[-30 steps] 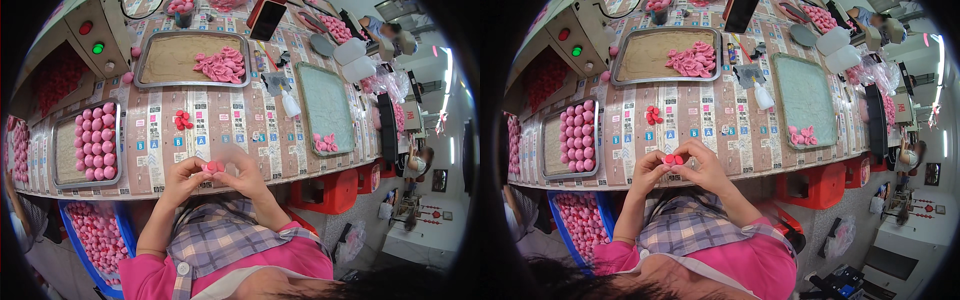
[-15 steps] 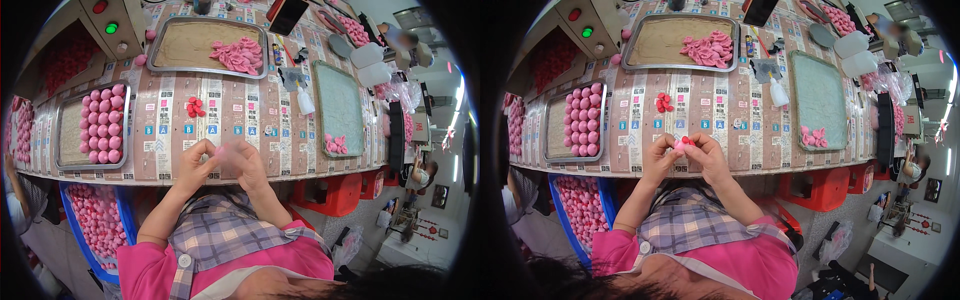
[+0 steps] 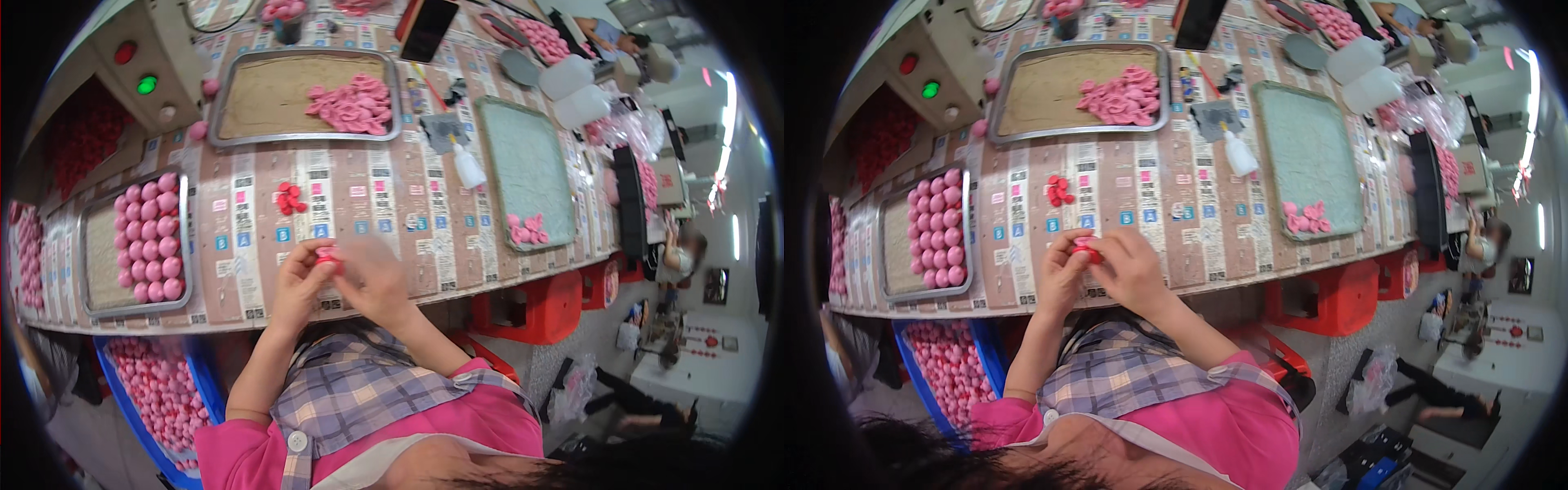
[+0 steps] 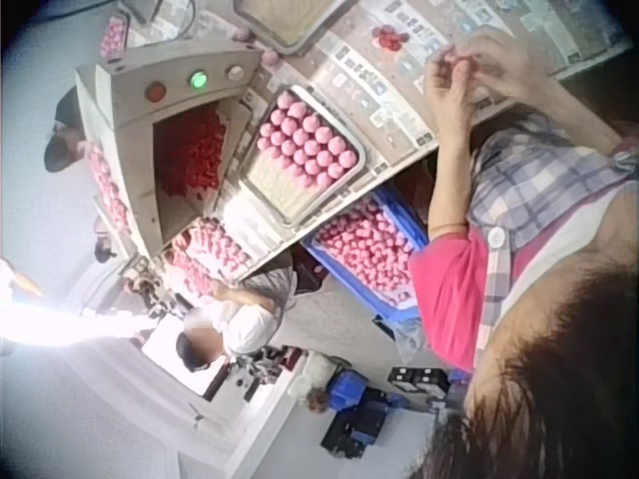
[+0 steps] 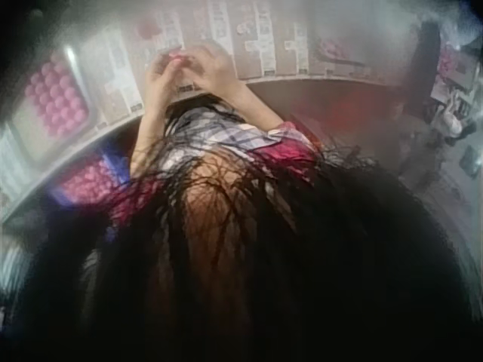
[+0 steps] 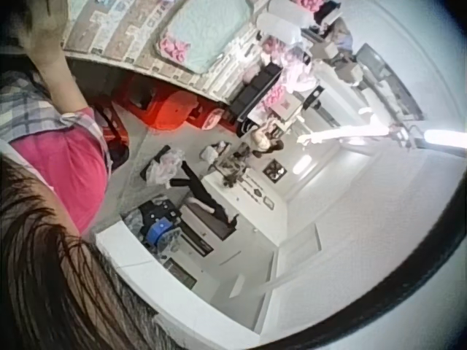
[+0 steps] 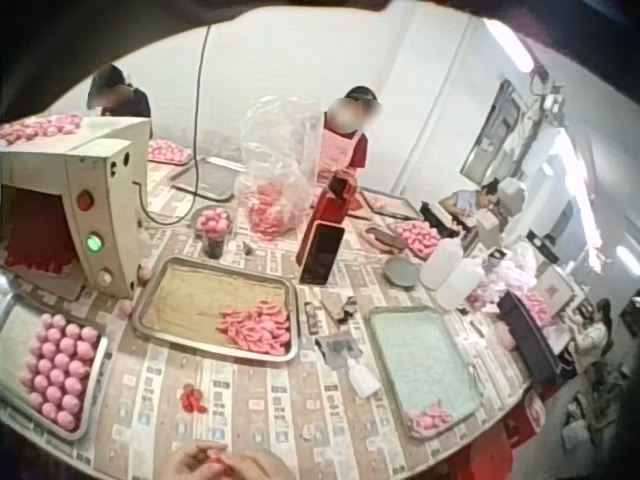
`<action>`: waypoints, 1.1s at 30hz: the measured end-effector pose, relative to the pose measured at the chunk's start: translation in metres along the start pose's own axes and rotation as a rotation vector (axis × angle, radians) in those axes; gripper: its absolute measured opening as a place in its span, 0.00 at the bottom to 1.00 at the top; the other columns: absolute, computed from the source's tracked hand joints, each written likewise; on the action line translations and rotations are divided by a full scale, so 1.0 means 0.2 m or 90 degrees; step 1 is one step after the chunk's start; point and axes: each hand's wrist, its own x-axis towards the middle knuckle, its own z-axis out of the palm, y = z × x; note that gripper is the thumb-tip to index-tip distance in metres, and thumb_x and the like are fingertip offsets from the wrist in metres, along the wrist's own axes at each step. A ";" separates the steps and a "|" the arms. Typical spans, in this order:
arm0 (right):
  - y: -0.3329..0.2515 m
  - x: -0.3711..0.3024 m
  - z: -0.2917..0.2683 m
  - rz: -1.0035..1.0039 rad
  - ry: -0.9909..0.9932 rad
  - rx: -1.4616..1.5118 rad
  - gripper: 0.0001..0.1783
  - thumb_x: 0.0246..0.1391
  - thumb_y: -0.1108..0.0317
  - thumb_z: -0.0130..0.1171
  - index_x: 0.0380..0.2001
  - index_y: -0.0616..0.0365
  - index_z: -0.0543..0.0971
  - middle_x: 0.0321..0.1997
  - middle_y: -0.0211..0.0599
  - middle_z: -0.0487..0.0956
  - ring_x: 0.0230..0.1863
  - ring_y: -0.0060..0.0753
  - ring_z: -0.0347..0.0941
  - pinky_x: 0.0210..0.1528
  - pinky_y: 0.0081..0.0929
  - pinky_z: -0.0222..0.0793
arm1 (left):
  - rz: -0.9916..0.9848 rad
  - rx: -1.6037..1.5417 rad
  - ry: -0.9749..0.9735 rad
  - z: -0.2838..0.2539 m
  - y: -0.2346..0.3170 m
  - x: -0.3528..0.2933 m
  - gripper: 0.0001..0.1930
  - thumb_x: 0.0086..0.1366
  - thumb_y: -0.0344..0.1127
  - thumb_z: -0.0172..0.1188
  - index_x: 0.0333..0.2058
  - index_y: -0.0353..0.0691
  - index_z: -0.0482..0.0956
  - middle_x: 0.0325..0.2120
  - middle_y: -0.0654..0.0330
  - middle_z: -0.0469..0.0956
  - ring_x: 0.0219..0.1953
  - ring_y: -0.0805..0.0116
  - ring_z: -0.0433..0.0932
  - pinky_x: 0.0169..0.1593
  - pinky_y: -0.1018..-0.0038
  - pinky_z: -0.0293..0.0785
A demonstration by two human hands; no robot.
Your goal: The person assembles small toy figures by applying glue from a bottle and attaching plastic parts onto pink spheres by hand.
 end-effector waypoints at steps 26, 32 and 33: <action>0.49 0.20 -0.51 0.408 0.221 0.269 0.15 0.41 0.65 0.61 0.28 0.62 0.68 0.19 0.31 0.72 0.19 0.12 0.65 0.17 0.10 0.59 | 0.016 0.005 0.014 -0.01 0.04 -0.02 0.23 0.50 0.26 0.56 0.47 0.33 0.63 0.44 0.53 0.68 0.40 0.67 0.72 0.44 0.73 0.69; 0.13 0.14 -0.42 0.124 0.361 0.425 0.20 0.42 0.64 0.59 0.36 0.64 0.66 0.31 0.39 0.70 0.28 0.26 0.66 0.29 0.20 0.64 | 0.003 -0.010 -0.037 0.00 0.04 -0.01 0.21 0.50 0.23 0.55 0.45 0.33 0.64 0.43 0.53 0.68 0.41 0.65 0.72 0.46 0.73 0.68; 0.10 0.12 -0.40 0.084 0.371 0.421 0.22 0.41 0.62 0.59 0.37 0.63 0.65 0.31 0.38 0.68 0.30 0.28 0.65 0.33 0.22 0.64 | 0.004 -0.009 -0.032 0.00 0.04 -0.01 0.21 0.50 0.23 0.55 0.45 0.33 0.64 0.43 0.53 0.68 0.41 0.65 0.72 0.46 0.73 0.68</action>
